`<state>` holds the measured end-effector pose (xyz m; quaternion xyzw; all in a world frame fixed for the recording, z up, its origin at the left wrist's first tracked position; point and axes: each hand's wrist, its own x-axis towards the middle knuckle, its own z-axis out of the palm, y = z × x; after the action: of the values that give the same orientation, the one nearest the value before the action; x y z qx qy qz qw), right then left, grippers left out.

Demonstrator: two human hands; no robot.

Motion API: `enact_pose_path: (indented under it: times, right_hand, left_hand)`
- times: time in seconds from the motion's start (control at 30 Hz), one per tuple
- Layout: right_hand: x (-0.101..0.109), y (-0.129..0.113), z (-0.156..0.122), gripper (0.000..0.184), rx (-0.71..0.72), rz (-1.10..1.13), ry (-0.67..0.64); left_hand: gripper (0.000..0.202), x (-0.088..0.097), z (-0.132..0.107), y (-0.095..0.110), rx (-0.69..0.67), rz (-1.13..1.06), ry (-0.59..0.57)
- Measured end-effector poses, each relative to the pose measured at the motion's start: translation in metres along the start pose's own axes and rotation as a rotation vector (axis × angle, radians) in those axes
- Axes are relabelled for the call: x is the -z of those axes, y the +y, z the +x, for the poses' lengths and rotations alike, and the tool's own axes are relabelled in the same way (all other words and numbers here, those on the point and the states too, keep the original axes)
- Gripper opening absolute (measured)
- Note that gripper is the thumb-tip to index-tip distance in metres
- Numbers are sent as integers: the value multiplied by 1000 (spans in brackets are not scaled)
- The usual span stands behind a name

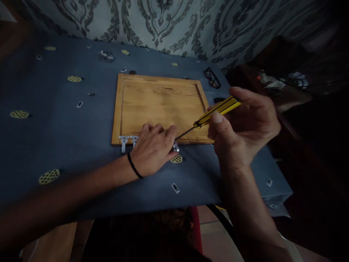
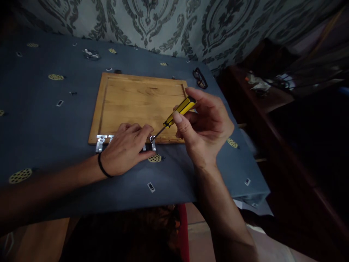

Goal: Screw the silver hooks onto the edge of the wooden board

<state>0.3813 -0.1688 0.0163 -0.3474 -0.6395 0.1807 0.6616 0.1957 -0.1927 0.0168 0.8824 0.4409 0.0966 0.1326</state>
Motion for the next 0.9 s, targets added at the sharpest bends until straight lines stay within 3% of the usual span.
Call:
enact_pose_path:
  times: [0.17, 0.6, 0.9]
  right_hand:
    - [-1, -4, -1, 37, -59, -31, -9]
    - [0, -4, -1, 41, 15, -29, 24]
    - [-2, -6, -1, 41, -35, -61, 19]
  left_hand:
    - [44, 0, 0, 0, -2, 13, -4]
    - [41, -1, -1, 0, -10, 6, 16]
    - [47, 2, 0, 2, 12, 16, -52]
